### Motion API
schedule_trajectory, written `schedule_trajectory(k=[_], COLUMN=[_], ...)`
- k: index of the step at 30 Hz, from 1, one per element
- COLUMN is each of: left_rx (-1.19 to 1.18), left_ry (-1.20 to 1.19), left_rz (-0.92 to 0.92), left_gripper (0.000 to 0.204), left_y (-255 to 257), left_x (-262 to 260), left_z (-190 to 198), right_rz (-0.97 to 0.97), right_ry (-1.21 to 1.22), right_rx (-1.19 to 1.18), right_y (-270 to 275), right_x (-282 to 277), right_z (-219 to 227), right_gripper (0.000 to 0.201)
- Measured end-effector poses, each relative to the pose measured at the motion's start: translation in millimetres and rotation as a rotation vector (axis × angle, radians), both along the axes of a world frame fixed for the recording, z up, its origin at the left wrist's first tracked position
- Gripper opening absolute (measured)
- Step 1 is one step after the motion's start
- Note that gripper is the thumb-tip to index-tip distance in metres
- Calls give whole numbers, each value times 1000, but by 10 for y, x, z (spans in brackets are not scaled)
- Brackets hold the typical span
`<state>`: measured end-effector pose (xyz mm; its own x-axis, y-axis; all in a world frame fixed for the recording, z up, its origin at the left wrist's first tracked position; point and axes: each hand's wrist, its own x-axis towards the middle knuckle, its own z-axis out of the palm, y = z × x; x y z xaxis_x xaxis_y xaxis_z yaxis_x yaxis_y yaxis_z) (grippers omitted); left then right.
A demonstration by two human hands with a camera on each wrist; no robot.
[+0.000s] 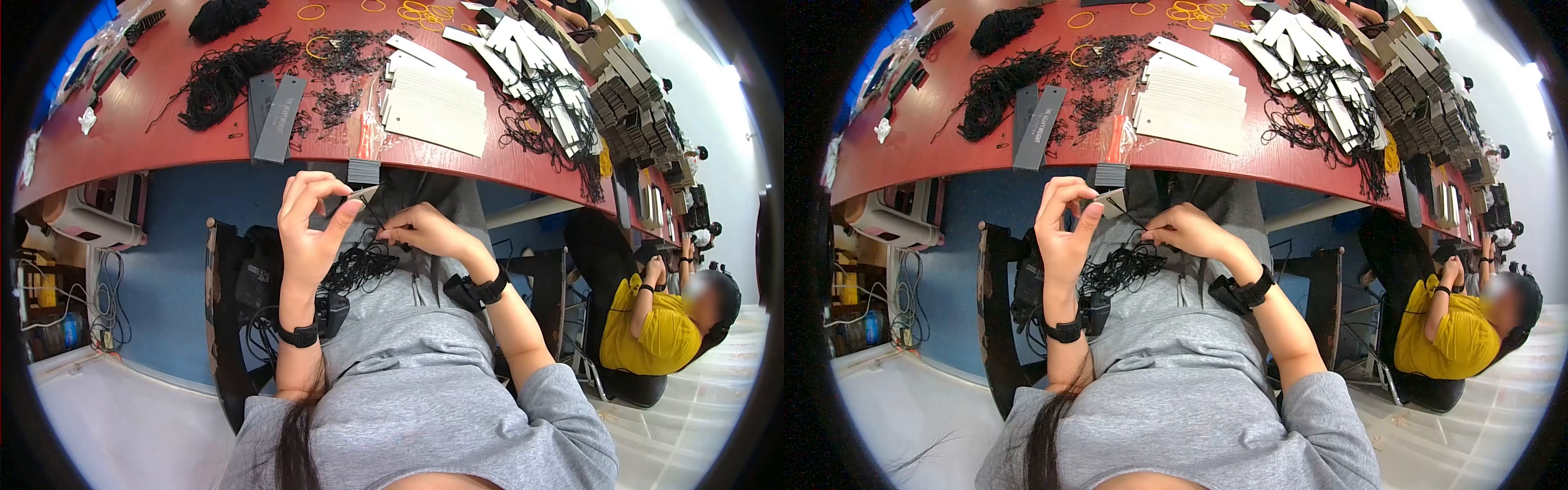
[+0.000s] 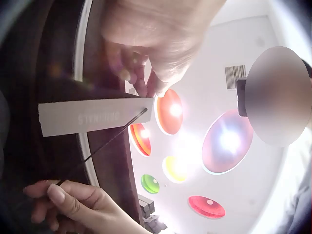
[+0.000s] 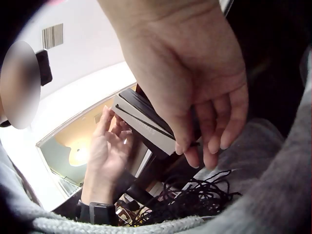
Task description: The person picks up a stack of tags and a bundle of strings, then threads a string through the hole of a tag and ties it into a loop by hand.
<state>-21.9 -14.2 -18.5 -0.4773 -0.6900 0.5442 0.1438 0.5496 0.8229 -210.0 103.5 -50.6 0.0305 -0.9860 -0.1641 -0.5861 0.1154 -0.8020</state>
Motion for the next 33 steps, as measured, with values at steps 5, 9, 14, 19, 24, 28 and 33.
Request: schedule_trajectory(k=[5,9,14,19,24,28,33], left_rx=[-217,-287,-488,-503,-326,-118,7], left_ry=[-55,23,-246,-434,-452,-345,-275], left_rz=[102,106,102,28,-81,-245,-374], left_gripper=[16,22,32,42,40,23,11], left_y=[69,54,89,196,163,112,60], left_x=[-30,-75,154,263,262,278,287], left_z=[23,-49,130,278,236,235,235], right_rz=[-8,48,126,373,85,-105,-253], right_ry=[-15,-36,-113,-234,-384,-290,-153], right_rx=[-13,-31,19,75,-32,-106,-301], right_y=[-8,-18,18,183,234,148,-45], right_x=[36,67,115,237,206,256,426], right_z=[9,-31,112,727,1022,952,798], right_gripper=[22,21,20,21,26,22,18])
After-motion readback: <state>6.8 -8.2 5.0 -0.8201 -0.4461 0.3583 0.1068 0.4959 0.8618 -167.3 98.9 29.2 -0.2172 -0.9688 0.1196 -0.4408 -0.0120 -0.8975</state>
